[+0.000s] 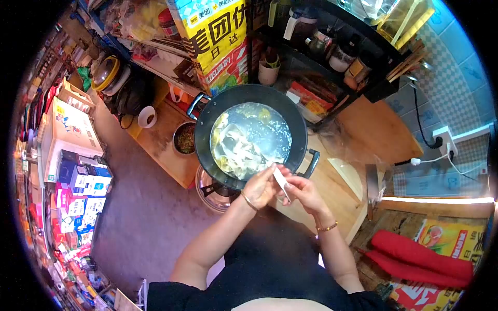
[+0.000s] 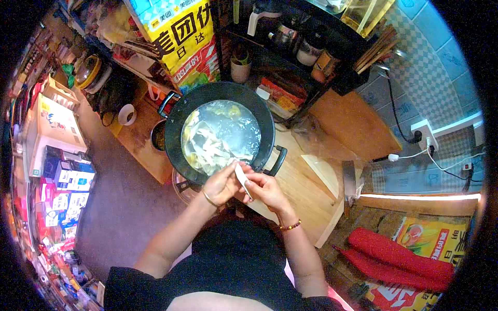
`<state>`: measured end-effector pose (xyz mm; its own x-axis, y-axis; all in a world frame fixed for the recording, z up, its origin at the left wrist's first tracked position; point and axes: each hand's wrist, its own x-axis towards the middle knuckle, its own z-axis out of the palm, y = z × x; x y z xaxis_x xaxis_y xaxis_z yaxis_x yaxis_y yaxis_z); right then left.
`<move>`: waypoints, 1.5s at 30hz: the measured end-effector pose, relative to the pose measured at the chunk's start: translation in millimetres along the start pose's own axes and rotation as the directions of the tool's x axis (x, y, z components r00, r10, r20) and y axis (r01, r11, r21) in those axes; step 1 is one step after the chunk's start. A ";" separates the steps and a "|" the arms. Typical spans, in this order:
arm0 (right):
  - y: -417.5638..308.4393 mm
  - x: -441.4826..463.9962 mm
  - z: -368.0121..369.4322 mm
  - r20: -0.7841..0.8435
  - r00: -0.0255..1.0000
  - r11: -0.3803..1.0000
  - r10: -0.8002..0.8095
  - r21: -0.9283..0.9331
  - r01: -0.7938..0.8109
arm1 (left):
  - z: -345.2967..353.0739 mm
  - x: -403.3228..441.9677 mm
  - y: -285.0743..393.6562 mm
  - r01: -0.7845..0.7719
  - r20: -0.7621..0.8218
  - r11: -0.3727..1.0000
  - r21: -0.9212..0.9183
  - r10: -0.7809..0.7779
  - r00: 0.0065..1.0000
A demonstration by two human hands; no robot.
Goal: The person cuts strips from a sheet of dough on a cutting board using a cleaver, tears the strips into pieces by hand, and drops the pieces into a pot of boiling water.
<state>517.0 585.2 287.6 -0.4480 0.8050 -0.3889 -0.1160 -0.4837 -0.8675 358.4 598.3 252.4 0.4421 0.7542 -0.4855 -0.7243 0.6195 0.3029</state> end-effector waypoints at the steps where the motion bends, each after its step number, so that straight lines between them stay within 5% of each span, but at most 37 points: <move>1: -3.3 -2.2 0.3 -0.017 0.998 0.998 0.054 -0.041 -0.055 | 2.7 1.2 4.7 -0.053 -0.058 0.999 0.010 0.053 0.997; 13: 15.1 -25.0 -27.1 -0.092 0.996 0.949 0.018 -0.311 -0.046 | 9.7 -11.3 45.9 -0.092 -0.121 0.971 0.223 0.121 0.985; 22: 1.2 -38.4 -38.4 -0.069 0.985 0.978 0.161 -0.121 -0.168 | -3.7 -15.8 85.6 -0.040 -0.116 0.975 0.219 0.067 0.991; 30: 8.8 -5.3 -24.1 -0.032 0.998 0.980 0.049 0.193 -0.042 | -40.9 22.8 101.3 -0.031 -0.050 0.993 0.116 0.037 0.998; 32: 2.0 2.5 -14.6 -0.051 0.996 0.985 0.077 0.160 -0.068 | -40.5 30.9 86.7 -0.254 -0.162 0.645 0.721 0.513 0.843; 34: 0.0 7.9 -7.8 -0.047 0.999 0.997 0.014 0.074 -0.010 | -25.5 12.6 70.2 -0.111 0.014 0.405 0.908 0.235 0.972; 35: 4.0 10.7 -9.3 -0.038 0.999 0.998 -0.007 0.054 0.009 | -12.9 7.9 54.9 0.086 -0.090 0.549 0.831 -0.019 0.996; 38: 0.9 10.9 -6.5 -0.012 1.000 0.997 -0.016 -0.079 0.015 | 9.6 -5.3 20.5 0.159 0.041 0.836 0.526 -0.211 0.977; 40: 5.2 7.4 -6.6 -0.039 0.998 0.998 -0.050 -0.028 0.049 | 6.3 7.6 7.4 -0.019 0.061 0.972 0.233 0.005 0.998; 43: 16.0 2.3 -25.1 -0.113 0.993 0.914 0.030 -0.398 -0.073 | 10.1 12.7 18.0 -0.065 -0.075 0.995 0.079 0.071 0.995; 45: 22.8 -7.1 -31.9 -0.107 0.994 0.944 0.014 -0.326 -0.048 | 11.0 11.1 31.2 -0.078 -0.093 0.989 0.125 0.090 0.992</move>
<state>545.8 579.4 260.7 -0.3516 0.8306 -0.4319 0.2010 -0.3836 -0.9014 346.5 628.4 265.4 0.3241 0.7835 -0.5302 -0.6846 0.5810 0.4401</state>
